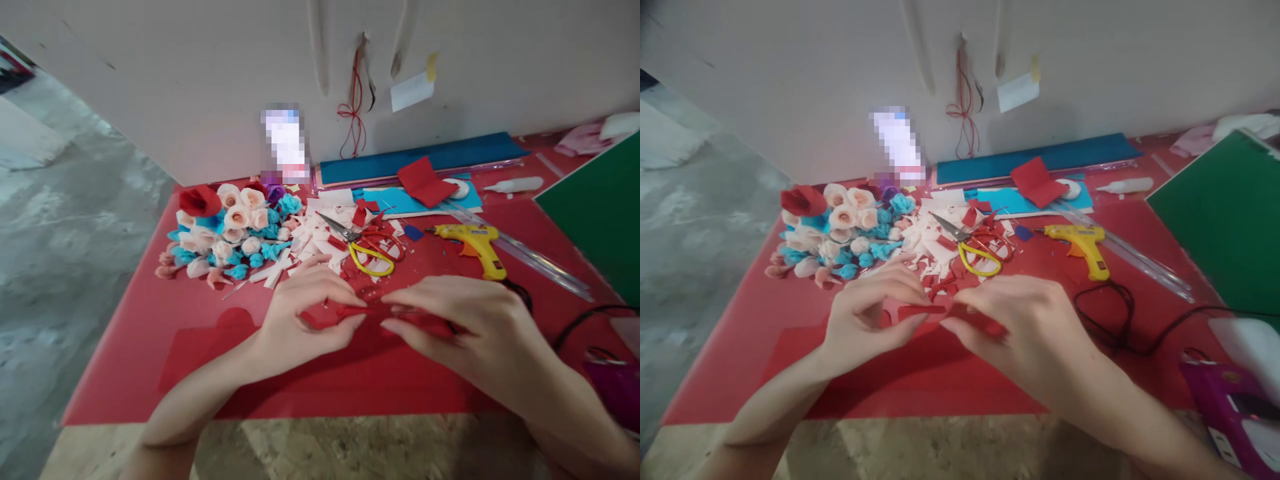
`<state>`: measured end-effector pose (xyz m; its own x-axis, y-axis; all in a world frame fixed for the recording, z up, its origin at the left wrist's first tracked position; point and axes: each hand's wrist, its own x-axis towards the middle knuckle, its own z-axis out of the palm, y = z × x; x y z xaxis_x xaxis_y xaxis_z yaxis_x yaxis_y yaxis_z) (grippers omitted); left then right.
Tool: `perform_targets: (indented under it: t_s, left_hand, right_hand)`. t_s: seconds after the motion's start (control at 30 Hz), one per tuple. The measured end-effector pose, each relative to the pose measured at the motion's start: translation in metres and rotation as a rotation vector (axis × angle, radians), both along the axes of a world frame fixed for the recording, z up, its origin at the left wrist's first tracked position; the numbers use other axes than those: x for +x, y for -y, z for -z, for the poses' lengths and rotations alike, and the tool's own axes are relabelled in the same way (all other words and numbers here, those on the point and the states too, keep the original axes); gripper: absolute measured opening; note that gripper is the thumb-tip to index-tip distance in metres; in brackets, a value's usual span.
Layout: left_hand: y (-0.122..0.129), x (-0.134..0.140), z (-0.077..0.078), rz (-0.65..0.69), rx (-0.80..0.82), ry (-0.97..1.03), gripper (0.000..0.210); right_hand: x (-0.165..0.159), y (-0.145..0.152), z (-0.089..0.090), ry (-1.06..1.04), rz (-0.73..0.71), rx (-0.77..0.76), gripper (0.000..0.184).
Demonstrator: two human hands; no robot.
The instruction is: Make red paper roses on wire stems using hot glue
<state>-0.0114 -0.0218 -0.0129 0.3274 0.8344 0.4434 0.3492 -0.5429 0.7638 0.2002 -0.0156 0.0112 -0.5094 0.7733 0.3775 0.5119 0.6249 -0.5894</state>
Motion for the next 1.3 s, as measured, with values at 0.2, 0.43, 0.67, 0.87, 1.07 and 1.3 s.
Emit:
perform_targets:
  t_s: [0.2,0.43,0.67,0.87,1.07,1.3]
  left_hand:
    - [-0.002,-0.002,-0.001,-0.062,0.132,-0.036,0.012]
    - [-0.004,-0.003,-0.002,-0.084,0.177,-0.033,0.013]
    - [-0.006,-0.006,-0.002,-0.103,0.181,-0.041,0.013]
    - [-0.007,-0.01,-0.004,-0.142,0.207,-0.059,0.012]
    - [-0.003,-0.017,-0.014,-0.174,0.257,-0.047,0.015]
    - [-0.007,-0.023,-0.014,-0.182,0.247,-0.034,0.018]
  right_hand:
    - [0.043,-0.027,0.007,0.064,0.566,0.086,0.011]
    - [0.121,-0.065,0.077,0.305,0.741,-0.144,0.024]
    - [0.138,-0.065,0.108,0.107,0.738,-0.374,0.021]
    - [0.113,-0.053,0.084,-0.255,0.655,-0.53,0.026]
    - [0.083,-0.034,0.047,-0.389,0.569,-0.527,0.016]
    - [0.045,-0.006,0.019,-0.254,0.54,-0.174,0.031]
